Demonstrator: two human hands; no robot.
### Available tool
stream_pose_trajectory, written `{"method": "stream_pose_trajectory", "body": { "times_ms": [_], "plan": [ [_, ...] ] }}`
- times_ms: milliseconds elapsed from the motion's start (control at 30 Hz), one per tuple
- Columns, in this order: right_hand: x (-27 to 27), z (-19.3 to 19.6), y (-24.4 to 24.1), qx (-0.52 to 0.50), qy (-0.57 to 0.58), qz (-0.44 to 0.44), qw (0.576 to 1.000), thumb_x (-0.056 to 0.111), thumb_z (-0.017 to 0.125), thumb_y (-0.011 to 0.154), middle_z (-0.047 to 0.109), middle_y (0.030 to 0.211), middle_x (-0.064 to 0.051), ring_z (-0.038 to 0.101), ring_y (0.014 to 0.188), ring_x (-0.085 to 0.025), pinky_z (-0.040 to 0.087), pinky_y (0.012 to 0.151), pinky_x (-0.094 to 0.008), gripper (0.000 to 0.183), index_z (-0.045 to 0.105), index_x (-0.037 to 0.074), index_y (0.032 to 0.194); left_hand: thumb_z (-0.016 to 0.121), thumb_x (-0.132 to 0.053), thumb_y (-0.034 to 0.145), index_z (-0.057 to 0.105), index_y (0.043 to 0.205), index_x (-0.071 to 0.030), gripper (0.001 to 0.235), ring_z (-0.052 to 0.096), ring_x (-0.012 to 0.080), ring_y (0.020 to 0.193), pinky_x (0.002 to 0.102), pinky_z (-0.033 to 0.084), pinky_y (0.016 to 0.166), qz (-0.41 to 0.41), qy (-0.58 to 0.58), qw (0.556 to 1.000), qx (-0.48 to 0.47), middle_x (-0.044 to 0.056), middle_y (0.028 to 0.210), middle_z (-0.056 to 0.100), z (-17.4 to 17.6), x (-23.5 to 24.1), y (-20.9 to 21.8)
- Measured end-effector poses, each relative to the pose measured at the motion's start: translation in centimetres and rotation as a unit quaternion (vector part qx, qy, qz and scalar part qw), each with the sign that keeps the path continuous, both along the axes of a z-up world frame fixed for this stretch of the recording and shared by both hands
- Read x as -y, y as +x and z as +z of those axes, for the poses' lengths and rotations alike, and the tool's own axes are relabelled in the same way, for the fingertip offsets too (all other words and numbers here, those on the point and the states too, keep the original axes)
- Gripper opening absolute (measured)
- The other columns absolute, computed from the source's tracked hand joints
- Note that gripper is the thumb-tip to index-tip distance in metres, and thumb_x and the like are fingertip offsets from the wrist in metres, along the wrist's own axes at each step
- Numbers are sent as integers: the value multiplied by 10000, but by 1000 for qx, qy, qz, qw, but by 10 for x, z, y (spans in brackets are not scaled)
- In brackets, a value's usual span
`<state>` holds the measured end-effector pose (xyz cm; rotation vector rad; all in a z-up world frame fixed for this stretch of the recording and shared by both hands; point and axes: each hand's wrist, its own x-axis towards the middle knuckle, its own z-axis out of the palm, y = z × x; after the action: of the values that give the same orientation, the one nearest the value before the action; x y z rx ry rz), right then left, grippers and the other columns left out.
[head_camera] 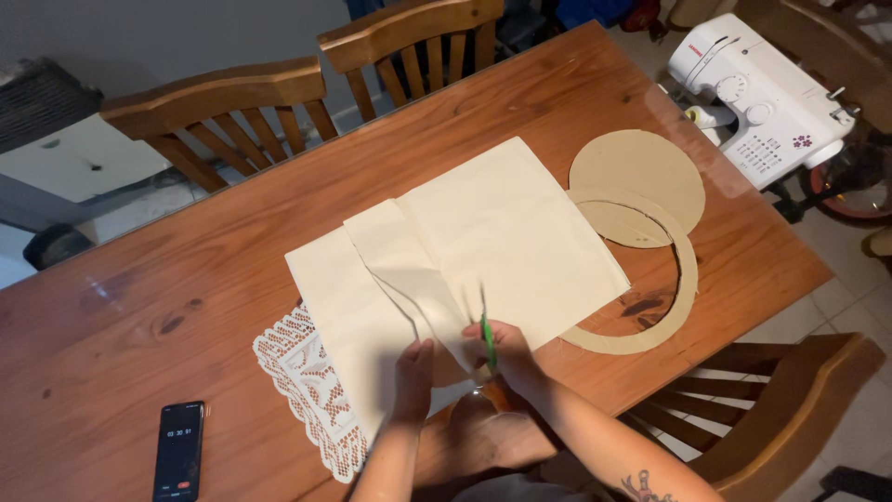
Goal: The person uses scissors to cut a long strip of cream-colored fabric along a straight line on a wooden table, then begins cutting a second edge to separate the piece.
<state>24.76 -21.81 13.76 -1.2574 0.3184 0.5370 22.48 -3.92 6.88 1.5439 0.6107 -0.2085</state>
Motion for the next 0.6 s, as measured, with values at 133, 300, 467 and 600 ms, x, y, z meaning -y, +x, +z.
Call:
{"method": "stream_pose_trajectory", "body": {
  "times_ms": [133, 300, 467, 600],
  "plan": [
    [18, -28, 8, 48, -53, -66, 995, -10, 656, 882, 541, 636, 0, 457, 553, -123, 475, 596, -242, 230, 568, 103, 702, 582, -323, 974, 430, 676, -198, 357, 342, 108, 596, 356, 271, 546, -25, 64, 997, 19, -70, 637, 347, 15, -15, -7],
    [34, -42, 10, 86, -70, -159, 981, 21, 743, 800, 542, 620, 7, 444, 565, -101, 339, 560, -241, 140, 632, 92, 754, 559, -128, 857, 322, 1631, -273, 822, 337, 105, 483, 289, 304, 471, 33, 60, 997, 18, -40, 537, 366, 62, -13, -7],
    [4, -8, -16, 93, -178, -40, 979, 52, 559, 902, 666, 686, -20, 579, 629, -139, 485, 613, -281, 193, 668, 102, 751, 527, -340, 906, 730, 1318, -178, 487, 481, 144, 595, 306, 424, 612, -38, 88, 994, 53, -7, 624, 511, 46, -16, -12],
    [-9, -47, -33, 166, -87, 7, 982, -107, 673, 815, 633, 741, 14, 579, 706, -95, 477, 587, -241, 221, 644, 111, 798, 560, -407, 849, 822, 1067, -132, 438, 737, 213, 1088, 347, 531, 966, -74, 230, 969, 60, 67, 1113, 817, 4, -20, -6]
  ]
}}
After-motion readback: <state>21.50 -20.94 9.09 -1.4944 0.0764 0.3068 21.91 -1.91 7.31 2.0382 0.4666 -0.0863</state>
